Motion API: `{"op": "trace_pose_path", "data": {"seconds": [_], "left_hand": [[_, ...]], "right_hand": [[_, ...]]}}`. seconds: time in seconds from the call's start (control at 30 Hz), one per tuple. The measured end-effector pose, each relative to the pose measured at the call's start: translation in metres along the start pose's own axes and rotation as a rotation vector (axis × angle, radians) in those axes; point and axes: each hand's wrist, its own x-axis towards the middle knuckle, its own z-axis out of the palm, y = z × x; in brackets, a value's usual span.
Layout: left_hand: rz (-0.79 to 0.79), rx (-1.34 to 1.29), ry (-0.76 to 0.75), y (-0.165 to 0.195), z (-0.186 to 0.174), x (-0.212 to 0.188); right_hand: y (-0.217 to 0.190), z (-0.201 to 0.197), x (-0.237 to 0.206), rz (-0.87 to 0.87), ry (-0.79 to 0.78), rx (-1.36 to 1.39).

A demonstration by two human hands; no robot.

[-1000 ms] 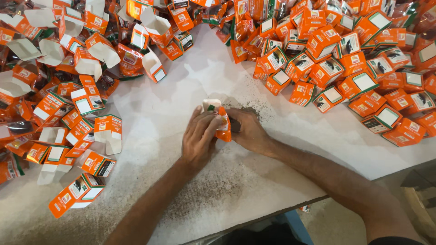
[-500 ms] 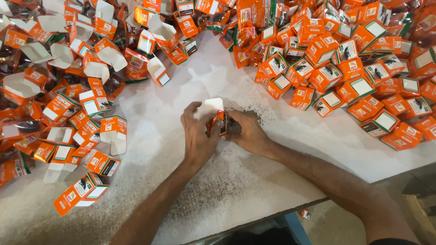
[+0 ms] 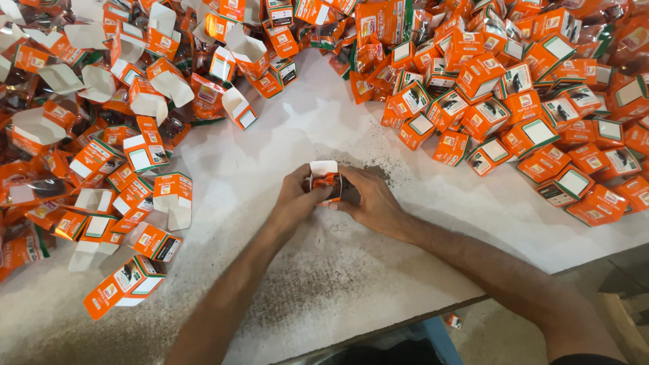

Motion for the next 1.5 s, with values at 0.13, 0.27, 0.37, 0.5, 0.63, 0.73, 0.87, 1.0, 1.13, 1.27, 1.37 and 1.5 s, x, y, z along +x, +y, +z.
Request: {"op": "trace_pose_path", "data": {"seconds": [0.13,0.27,0.37,0.5,0.63,0.73,0.87,1.0,1.13,1.27,1.37,1.5], "left_hand": [[0.276,-0.037,-0.271,0.004,-0.023,-0.02],[0.219,0.008,-0.02,-0.003,-0.008,-0.021],[0.193,0.089,0.125,-0.003,0.006,-0.012],[0.175,0.274,0.254,-0.001,0.017,-0.005],[0.158,0.234,0.258,-0.003,0.02,0.002],[0.184,0.233,0.222,-0.005,0.014,0.003],[0.127,-0.078,-0.048,-0.002,-0.006,0.0],[-0.06,-0.382,-0.156,0.001,-0.022,-0.001],[-0.103,-0.166,-0.084,-0.002,-0.021,0.011],[-0.039,-0.089,-0.061,-0.004,-0.014,0.019],[0.338,0.241,0.088,-0.006,-0.001,0.007],[0.761,0.524,0.148,-0.003,0.005,-0.02]], "right_hand": [[-0.003,-0.001,0.0,0.054,-0.02,-0.051],[0.0,0.001,0.0,0.014,-0.017,-0.074],[0.001,0.002,0.0,-0.029,-0.017,-0.117],[-0.003,0.002,-0.003,0.008,-0.041,-0.089],[-0.007,0.001,-0.005,0.195,-0.036,0.19],[-0.007,0.002,-0.005,0.103,-0.038,-0.025],[-0.003,0.003,-0.004,-0.174,0.033,-0.225],[0.001,0.005,-0.006,-0.123,-0.011,-0.216],[0.003,0.005,-0.007,-0.146,-0.009,-0.239],[-0.002,0.004,-0.007,-0.152,0.01,-0.215],[-0.005,0.003,-0.006,0.075,-0.051,-0.122],[-0.003,0.003,-0.007,0.196,-0.034,0.003]]}}
